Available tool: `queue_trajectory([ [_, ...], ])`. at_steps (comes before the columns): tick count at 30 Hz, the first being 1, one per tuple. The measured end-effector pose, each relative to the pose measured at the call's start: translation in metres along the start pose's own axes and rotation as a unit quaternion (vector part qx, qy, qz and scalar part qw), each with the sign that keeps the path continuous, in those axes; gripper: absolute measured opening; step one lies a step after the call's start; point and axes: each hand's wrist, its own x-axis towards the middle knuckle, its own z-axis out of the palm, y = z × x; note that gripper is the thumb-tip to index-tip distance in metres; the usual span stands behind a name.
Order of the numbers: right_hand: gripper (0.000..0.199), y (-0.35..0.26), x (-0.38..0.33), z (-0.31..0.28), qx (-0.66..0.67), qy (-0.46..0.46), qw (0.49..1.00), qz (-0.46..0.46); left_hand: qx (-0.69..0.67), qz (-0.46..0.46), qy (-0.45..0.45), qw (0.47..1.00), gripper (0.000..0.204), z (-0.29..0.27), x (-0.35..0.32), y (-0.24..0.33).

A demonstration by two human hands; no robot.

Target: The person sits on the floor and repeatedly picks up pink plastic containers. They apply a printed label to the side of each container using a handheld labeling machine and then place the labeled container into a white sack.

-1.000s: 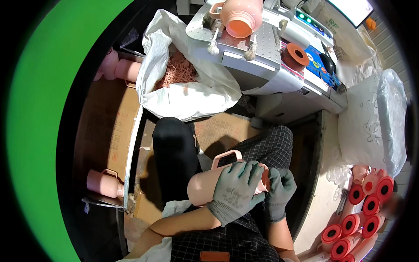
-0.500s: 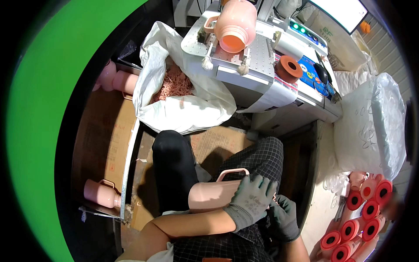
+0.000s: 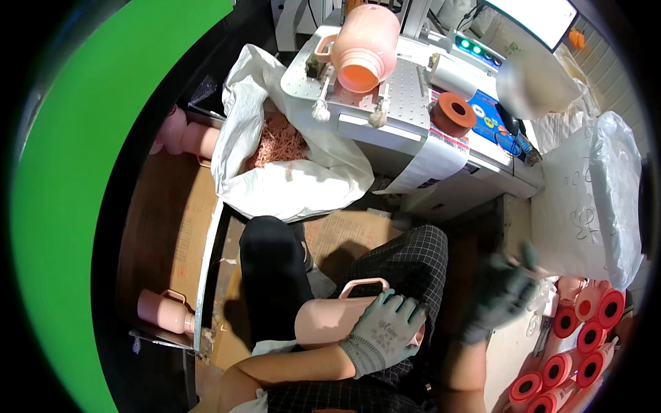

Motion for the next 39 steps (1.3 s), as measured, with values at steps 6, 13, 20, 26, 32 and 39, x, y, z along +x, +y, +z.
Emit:
queue_trajectory([
  [6,0.083,0.069,0.026,0.124,-0.276,-0.436,0.857,0.004,-0.052,0.039,0.052,0.997,0.056,-0.003,0.002,0.003],
  [13,0.039,0.046,-0.047,-0.019,-0.215,-0.233,0.945,0.081,-0.239,-0.014,0.107,0.965,0.056,-0.088,-0.020,-0.016],
  [20,0.017,-0.008,-0.128,-0.209,-0.361,0.145,0.894,0.224,-0.174,-0.054,0.134,0.974,0.076,-0.051,-0.040,-0.040],
  [26,0.030,0.000,-0.090,-0.364,-0.591,0.246,0.728,0.246,-0.219,-0.075,0.073,0.970,0.080,-0.050,-0.027,-0.021],
  [32,0.015,0.048,-0.084,-0.399,-0.632,0.303,0.686,0.195,-0.113,0.004,0.111,0.987,0.084,-0.041,-0.028,-0.024],
  [39,0.013,0.001,-0.069,-0.270,-0.280,0.262,0.901,0.201,-0.176,-0.097,0.144,0.969,0.091,-0.043,-0.029,-0.015],
])
